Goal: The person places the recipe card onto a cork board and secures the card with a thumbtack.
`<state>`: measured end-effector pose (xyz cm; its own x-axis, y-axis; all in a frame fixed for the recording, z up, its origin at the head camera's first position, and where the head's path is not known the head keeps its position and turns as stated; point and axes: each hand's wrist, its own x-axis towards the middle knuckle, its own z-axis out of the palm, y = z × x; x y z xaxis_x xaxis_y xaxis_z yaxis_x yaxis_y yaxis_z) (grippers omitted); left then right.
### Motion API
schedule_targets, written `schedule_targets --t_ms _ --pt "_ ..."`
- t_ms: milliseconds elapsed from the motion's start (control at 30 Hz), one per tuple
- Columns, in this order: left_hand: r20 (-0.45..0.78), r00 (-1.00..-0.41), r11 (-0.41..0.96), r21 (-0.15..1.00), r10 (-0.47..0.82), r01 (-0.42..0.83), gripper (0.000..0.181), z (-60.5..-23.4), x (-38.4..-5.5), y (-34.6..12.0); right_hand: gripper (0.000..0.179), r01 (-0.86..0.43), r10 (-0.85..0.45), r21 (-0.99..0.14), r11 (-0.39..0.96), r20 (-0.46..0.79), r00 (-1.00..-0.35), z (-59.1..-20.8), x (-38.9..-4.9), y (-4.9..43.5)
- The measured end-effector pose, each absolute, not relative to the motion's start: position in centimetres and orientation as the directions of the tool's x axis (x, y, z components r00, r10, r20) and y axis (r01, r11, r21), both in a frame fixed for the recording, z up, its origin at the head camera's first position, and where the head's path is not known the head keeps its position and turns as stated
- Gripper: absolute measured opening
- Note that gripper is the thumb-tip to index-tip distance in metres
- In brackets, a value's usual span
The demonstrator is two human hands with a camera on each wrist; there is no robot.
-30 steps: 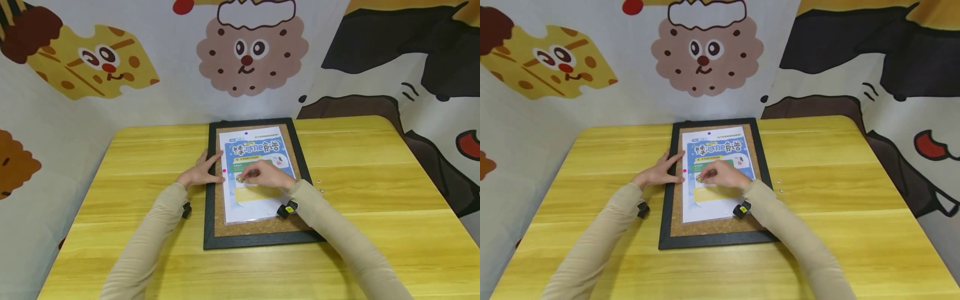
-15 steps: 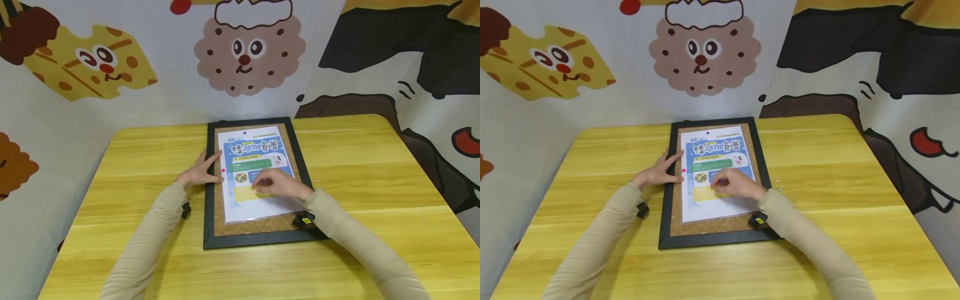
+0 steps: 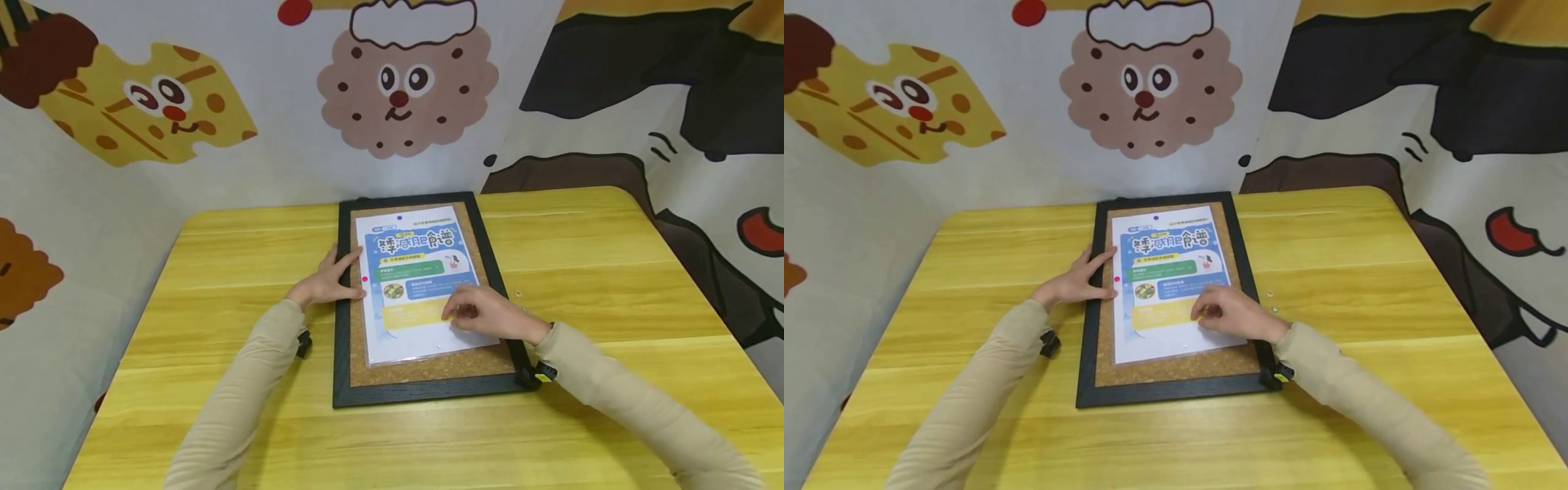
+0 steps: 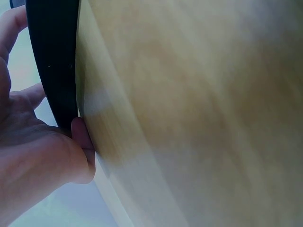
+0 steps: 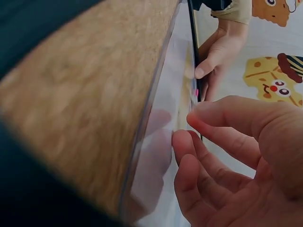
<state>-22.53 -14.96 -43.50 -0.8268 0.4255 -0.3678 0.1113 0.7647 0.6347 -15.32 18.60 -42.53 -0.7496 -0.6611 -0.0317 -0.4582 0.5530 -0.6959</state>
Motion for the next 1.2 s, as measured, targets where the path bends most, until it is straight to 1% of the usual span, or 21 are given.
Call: schedule_targets --t_ms 167,367,533,833,1200 --pt "-0.365 -0.827 0.763 0.636 0.428 0.114 0.098 -43.4 -22.4 -15.0 0.017 -0.438 -0.647 -0.717 0.542 -0.023 -0.762 -42.3 -15.1 20.5" --pt "-0.368 -0.826 0.758 0.643 0.428 0.107 0.098 -43.4 -22.3 -15.1 0.017 -0.399 -0.585 -0.715 0.574 -0.017 -0.811 -41.7 -15.0 22.7" --pt "-0.363 -0.828 0.758 0.643 0.427 0.109 0.098 -43.5 -22.4 -15.2 0.019 -0.390 -0.530 -0.693 0.606 0.014 -0.848 -41.2 -14.9 24.3" --pt "-0.364 -0.825 0.757 0.644 0.433 0.113 0.097 -43.3 -22.3 -15.1 0.017 -0.390 -0.482 -0.652 0.651 0.042 -0.875 -41.4 -14.8 27.1" --pt "-0.366 -0.826 0.760 0.640 0.429 0.111 0.098 -43.4 -22.3 -15.1 0.018 -0.383 -0.453 -0.646 0.660 0.065 -0.889 -42.6 -14.1 29.3"
